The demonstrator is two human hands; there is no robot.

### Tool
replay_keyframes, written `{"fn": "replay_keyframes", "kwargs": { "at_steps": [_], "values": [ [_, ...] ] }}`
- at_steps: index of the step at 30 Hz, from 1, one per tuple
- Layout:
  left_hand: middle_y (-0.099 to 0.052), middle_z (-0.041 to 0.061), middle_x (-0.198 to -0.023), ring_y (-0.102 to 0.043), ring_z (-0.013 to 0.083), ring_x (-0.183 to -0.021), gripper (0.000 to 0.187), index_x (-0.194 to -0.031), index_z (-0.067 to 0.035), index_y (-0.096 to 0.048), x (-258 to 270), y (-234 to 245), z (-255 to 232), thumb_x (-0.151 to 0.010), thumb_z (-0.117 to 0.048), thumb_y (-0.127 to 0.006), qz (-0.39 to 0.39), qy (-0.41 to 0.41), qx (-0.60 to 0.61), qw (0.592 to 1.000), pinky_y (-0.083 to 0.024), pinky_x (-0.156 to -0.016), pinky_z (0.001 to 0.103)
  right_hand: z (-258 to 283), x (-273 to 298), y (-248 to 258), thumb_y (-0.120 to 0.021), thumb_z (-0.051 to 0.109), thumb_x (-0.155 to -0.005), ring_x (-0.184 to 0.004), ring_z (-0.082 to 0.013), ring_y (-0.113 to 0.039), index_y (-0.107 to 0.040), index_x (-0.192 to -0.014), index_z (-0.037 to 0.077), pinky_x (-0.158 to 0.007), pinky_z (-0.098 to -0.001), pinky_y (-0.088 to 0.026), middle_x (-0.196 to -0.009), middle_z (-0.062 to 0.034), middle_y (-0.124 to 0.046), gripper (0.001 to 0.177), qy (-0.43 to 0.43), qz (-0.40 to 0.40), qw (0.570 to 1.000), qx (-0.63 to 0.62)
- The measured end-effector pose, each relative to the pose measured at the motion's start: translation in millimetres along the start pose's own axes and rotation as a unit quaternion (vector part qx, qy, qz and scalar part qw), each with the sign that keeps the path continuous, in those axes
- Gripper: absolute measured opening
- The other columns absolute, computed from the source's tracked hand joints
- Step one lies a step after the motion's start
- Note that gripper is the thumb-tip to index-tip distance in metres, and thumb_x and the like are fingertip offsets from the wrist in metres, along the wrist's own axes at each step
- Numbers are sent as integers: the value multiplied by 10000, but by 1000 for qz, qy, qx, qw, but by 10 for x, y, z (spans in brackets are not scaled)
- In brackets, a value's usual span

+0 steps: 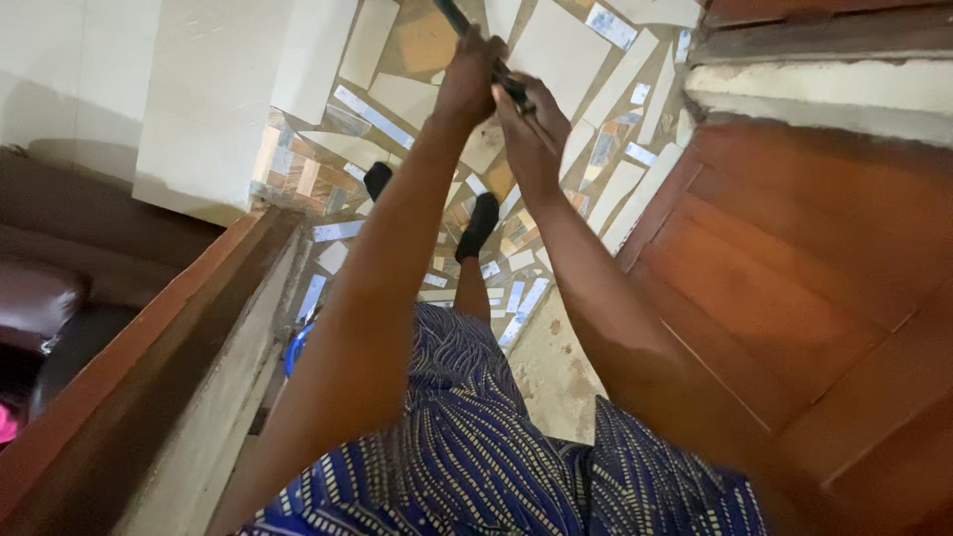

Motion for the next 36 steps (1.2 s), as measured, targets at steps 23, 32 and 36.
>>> {"fn": "replay_keyframes", "kwargs": {
  "at_steps": [23, 32, 36],
  "values": [
    [-578, 249, -1185, -637, 342, -1030, 141, -1114, -10, -568, 1213, -167, -944, -1007, -96, -602, 100, 200, 176, 959, -563, -890, 431, 213, 990, 748, -752, 95, -993, -842, -99, -700, -718, -1097, 52, -701, -245, -579, -1079, -103, -729, 118, 89, 64, 984, 143],
    [-550, 230, -1045, -581, 407, -981, 193, -958, -51, -570, 1414, -189, -258, -858, -106, -726, 33, 141, -10, 989, -506, -817, 497, -508, 987, 242, -772, 98, -989, -929, -110, -717, -690, -1159, 25, -790, -251, -578, -1051, -67, -748, 202, 62, 112, 991, 38],
    [-583, 214, -1085, -606, 371, -1021, 193, -959, -56, -586, 1797, -770, -681, -812, -82, -708, 45, 139, -10, 989, -554, -829, 452, -774, 1240, 786, -765, 99, -967, -843, -127, -661, -715, -1122, 18, -715, -268, -551, -1015, -95, -728, 182, -10, 107, 994, 0]
  ]
}}
Point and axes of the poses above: each hand's wrist, its own x-axis away from the middle knuckle, its own y-axis out of the back of the hand, z = x × y, the point moved 10 cm from there along -x, towards the middle knuckle
